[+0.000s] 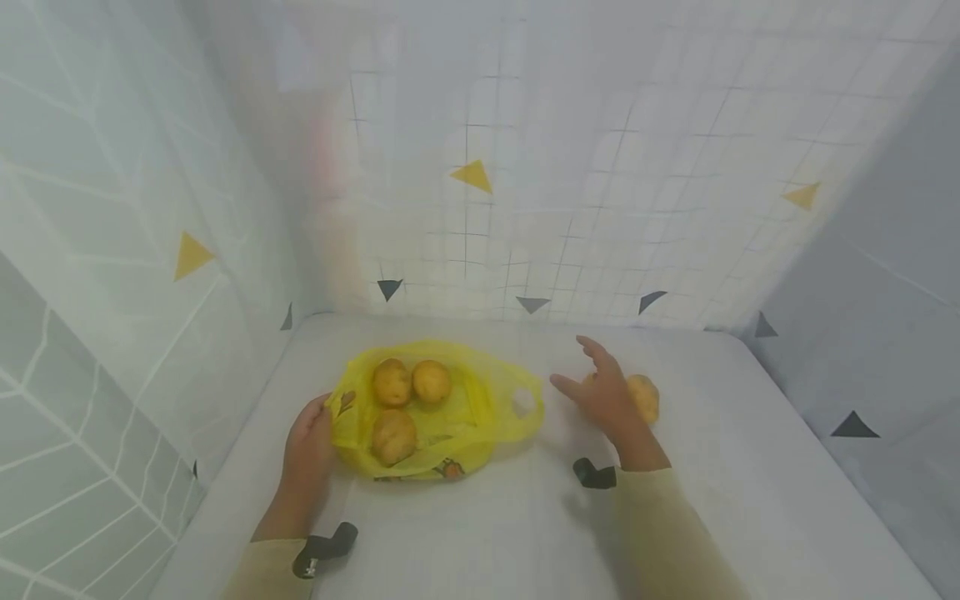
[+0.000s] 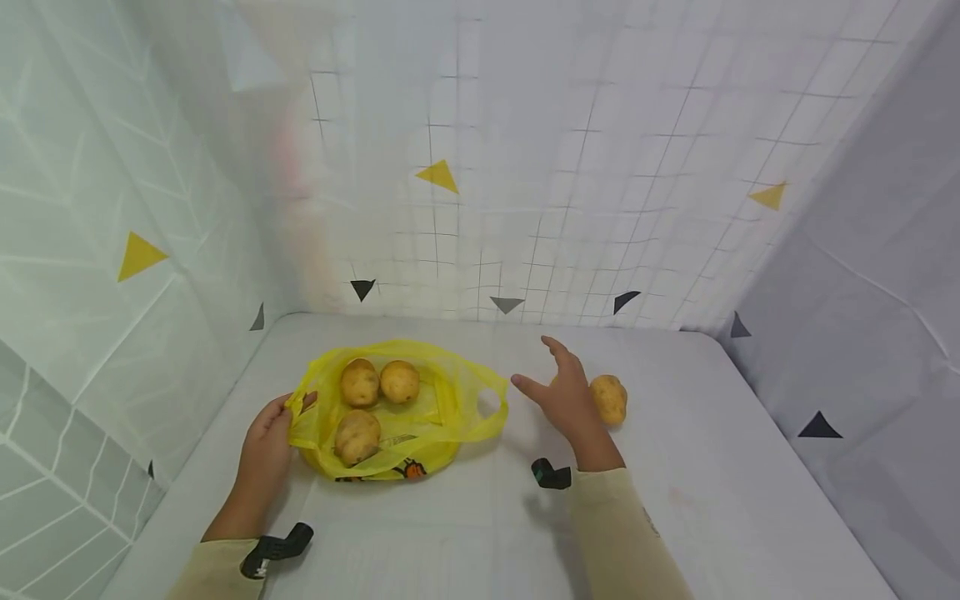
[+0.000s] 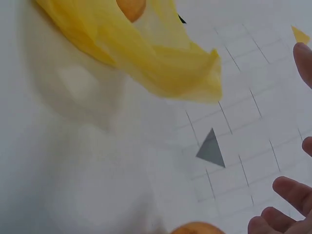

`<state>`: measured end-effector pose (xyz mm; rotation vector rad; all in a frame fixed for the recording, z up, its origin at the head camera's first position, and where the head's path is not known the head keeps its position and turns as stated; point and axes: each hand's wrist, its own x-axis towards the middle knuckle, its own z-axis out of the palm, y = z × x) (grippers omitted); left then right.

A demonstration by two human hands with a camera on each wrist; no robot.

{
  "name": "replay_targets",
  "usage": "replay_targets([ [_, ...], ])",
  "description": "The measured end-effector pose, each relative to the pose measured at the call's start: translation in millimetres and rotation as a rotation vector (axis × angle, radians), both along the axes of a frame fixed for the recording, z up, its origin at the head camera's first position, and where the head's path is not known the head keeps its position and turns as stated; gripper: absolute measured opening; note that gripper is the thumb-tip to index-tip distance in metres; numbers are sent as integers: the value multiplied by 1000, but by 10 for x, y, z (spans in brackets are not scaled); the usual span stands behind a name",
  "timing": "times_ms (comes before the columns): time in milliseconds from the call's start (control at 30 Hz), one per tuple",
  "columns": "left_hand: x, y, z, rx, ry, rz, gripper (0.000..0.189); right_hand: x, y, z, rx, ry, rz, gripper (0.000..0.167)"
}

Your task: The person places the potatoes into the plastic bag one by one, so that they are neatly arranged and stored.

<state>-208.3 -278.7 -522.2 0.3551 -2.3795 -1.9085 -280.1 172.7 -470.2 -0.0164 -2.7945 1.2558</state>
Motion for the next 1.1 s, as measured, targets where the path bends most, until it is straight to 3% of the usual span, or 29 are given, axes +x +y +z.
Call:
replay_targets([
  [267, -18, -18, -81, 23, -1, 0, 49, 58, 312, -29, 58, 0, -68, 94],
  [500, -15, -43, -148, 28, 23, -28, 49, 202, 633, -178, 8, 4, -19, 105],
  [800, 42, -84, -110, -32, 33, 1, 48, 194, 829, -294, -14, -30, -53, 105],
  [1100, 42, -89, -79, -3, 1, 1, 51, 218, 1025, -465, -72, -93, -116, 113],
])
